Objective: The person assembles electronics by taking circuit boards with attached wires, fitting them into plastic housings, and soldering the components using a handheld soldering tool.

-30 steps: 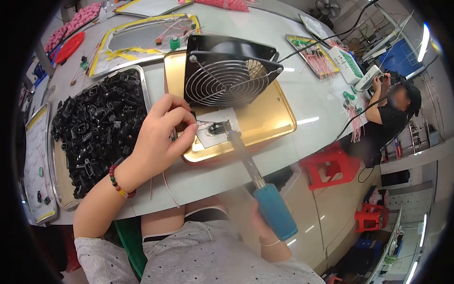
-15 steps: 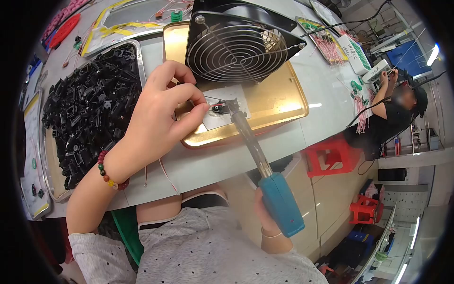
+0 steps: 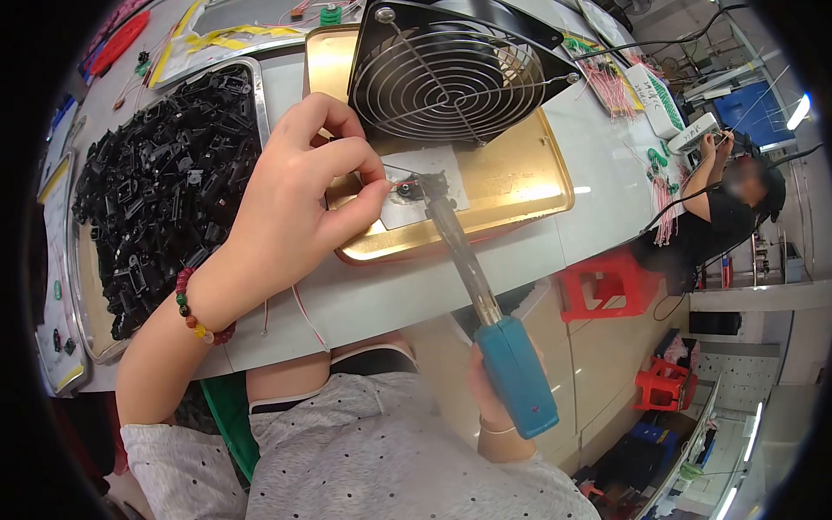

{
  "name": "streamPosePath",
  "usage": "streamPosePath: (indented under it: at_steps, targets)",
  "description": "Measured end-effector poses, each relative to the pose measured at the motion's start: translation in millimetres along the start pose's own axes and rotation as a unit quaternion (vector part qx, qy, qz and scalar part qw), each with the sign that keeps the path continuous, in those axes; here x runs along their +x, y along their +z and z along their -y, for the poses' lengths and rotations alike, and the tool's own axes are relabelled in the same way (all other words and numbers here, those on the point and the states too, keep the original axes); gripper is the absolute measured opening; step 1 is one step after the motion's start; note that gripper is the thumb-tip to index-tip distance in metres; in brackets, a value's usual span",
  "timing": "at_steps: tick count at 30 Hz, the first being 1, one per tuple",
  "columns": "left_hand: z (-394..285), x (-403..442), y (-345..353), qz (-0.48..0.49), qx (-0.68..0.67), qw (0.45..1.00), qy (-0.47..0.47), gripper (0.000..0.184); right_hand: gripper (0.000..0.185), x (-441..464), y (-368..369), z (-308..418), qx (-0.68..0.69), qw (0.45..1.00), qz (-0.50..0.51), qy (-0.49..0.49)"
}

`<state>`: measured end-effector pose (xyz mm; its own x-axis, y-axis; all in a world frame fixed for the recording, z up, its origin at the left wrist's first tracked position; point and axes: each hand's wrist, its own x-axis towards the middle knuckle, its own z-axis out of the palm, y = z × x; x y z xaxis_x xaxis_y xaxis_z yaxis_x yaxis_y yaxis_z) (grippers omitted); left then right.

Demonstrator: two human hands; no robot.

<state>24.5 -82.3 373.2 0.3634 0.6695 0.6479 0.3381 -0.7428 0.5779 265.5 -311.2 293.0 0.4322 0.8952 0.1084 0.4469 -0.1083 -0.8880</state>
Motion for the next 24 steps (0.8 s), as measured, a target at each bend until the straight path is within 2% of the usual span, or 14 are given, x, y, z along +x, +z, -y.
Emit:
streamPosePath:
  at_steps: [2,3,4,5,6,8,9,11,14,17,18,21,23,24]
  targets:
    - [0.0,0.2,0.2,-0.004,-0.001,1.000,0.003,0.008,0.016,-2.3,-2.1,-9.6,0.155,0.987,-0.010,0.043]
    - [0.1,0.3,0.1,-0.006,0.000,1.000,0.005,0.008,0.016,-2.6,-3.3,-13.8,0.330,0.940,-0.001,0.087]
    - [0.2,0.2,-0.1,-0.006,0.002,1.000,0.007,0.008,0.015,-2.3,-2.9,-13.8,0.436,0.893,0.007,0.113]
    - [0.3,0.1,-0.4,-0.005,0.005,1.000,0.009,0.008,0.015,-1.9,-2.5,-13.7,0.534,0.834,0.009,0.141]
    - [0.4,0.1,-0.5,-0.004,0.008,1.000,0.011,0.009,0.014,-1.2,-0.4,-10.0,0.573,0.804,0.009,0.155]
    - [0.6,-0.2,0.4,-0.011,0.006,1.000,0.013,0.009,0.013,-0.3,0.2,-9.2,0.571,0.807,0.018,0.147]
    - [0.7,-0.4,0.7,-0.014,0.005,1.000,0.013,0.009,0.013,0.2,-1.5,-12.3,0.530,0.838,0.026,0.126]
    - [0.6,-0.6,0.3,-0.012,0.001,1.000,0.010,0.009,0.011,0.1,-3.2,-19.3,0.518,0.847,0.035,0.110]
    - [0.4,-0.4,0.9,-0.012,0.000,1.000,0.008,0.009,0.009,-1.5,-3.6,-25.2,0.592,0.795,0.030,0.133]
    - [0.3,-0.7,0.9,-0.014,0.001,1.000,0.007,0.009,0.008,-2.7,-1.3,-22.3,0.613,0.774,0.017,0.156]
    - [0.2,-0.8,1.0,-0.015,0.001,1.000,0.007,0.009,0.008,-2.5,-0.2,-20.1,0.613,0.774,0.020,0.156]
    - [1.0,-0.8,2.0,-0.019,0.003,1.000,0.010,0.009,0.007,-0.1,-0.2,-13.7,0.536,0.833,0.029,0.131]
    - [0.5,-0.9,1.9,-0.017,0.004,1.000,0.007,0.009,0.008,-0.3,0.0,-10.5,0.537,0.832,0.029,0.139]
    - [0.3,-0.9,1.9,-0.017,0.004,1.000,0.005,0.009,0.008,-1.3,0.9,-9.1,0.575,0.802,0.025,0.159]
